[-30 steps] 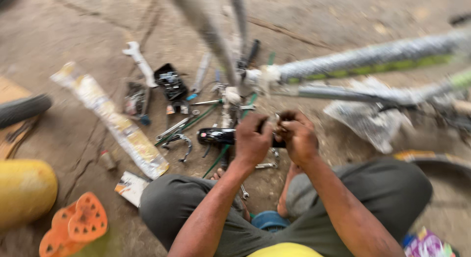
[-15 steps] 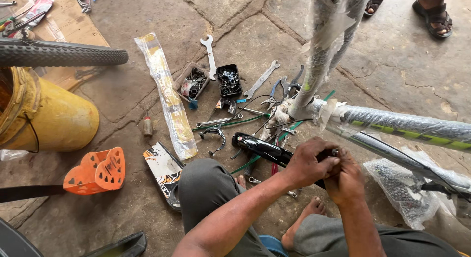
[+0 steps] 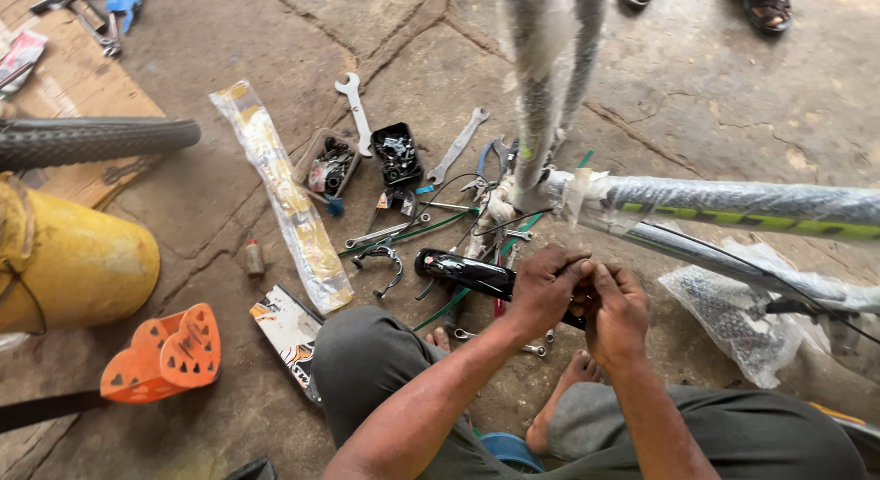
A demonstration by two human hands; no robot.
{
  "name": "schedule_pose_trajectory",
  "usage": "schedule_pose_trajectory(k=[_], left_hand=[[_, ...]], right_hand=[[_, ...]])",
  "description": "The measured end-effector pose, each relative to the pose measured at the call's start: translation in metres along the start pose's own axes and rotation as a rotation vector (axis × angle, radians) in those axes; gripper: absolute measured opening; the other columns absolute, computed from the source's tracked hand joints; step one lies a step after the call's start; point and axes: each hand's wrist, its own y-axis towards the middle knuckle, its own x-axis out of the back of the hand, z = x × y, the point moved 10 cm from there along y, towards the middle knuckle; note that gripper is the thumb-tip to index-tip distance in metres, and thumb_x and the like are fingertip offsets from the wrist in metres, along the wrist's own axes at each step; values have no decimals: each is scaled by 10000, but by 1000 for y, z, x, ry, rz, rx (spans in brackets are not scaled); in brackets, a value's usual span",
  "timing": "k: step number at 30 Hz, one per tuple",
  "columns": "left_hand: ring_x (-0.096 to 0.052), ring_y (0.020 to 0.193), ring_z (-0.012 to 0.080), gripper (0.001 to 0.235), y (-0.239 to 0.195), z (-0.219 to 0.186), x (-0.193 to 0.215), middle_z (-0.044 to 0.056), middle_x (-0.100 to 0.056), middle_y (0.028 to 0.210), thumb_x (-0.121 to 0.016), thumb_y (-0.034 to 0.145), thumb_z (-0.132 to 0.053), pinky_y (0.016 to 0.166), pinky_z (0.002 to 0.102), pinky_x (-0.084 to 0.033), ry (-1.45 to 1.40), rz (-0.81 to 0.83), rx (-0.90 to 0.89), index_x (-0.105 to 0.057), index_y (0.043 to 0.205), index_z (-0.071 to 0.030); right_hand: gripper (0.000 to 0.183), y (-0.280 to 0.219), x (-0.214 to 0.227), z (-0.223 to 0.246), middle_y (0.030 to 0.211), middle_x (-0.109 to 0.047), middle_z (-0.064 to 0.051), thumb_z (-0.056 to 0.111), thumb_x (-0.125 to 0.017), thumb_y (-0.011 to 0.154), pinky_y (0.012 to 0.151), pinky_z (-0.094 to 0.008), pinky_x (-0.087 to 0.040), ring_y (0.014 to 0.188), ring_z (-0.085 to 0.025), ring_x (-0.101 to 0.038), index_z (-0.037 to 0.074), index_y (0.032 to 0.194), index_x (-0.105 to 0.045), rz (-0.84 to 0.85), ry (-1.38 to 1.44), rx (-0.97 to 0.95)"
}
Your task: The person is assembling a bicycle, specifically attaching a mudguard to the frame. They handle the mudguard, bolts, and a metal rod, using their hands to position and secure the parts.
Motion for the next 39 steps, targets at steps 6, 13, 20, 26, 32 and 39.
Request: schedule_pose_trajectory(k=[6, 13, 20, 26, 32, 39], left_hand=[[-657, 1039, 368, 432, -13, -26, -13, 196, -645, 1154, -594, 936, 9, 884, 445, -554, 255, 81, -321, -606, 1367, -3], [-662, 965, 372, 413, -10, -21, -13, 205, -636, 1101, -561, 992, 13, 823, 445, -556, 301, 119, -322, -556, 1405, 18], [-670, 961, 388, 413, -11, -20, -10, 215, -639, 1095, -567, 984, 16, 797, 449, -564, 327, 79, -337, -563, 1397, 16], [-678, 965, 389, 407, -11, -20, -14, 220, -632, 1115, -575, 972, 2, 800, 443, -576, 355, 102, -341, -560, 1379, 21], [-659, 1006, 382, 437, -13, -23, -16, 206, -651, 1101, -599, 905, 11, 876, 445, -557, 461, 88, -458, -577, 1339, 54], [-676, 962, 363, 372, -15, -23, -14, 208, -655, 1042, -611, 925, 12, 838, 432, -573, 515, 32, -474, -602, 1292, 71]], right_hand=[[136, 12, 18, -2, 772, -636, -5, 204, -597, 1056, 534, -261, -473, 608, -112, -579, 87, 1001, -640, -67, -10, 31], [162, 13, 22, -8, 781, -653, -14, 213, -599, 1044, 519, -261, -461, 605, -103, -573, 65, 998, -646, -114, -80, 2], [116, 13, 18, -4, 860, -679, -24, 59, -650, 945, 621, -262, -534, 700, -117, -625, 35, 1057, -664, -110, -30, 154], [86, 19, 24, -10, 895, -687, -45, 61, -636, 989, 651, -277, -556, 726, -133, -651, 39, 1068, -662, -79, 170, 126], [139, 19, 33, -26, 906, -684, -82, 141, -636, 1043, 679, -298, -578, 741, -157, -669, 3, 1029, -649, -143, 146, 66], [112, 7, 17, -3, 956, -700, -94, 4, -656, 944, 749, -315, -600, 829, -176, -692, -11, 1055, -648, -94, 150, 180]])
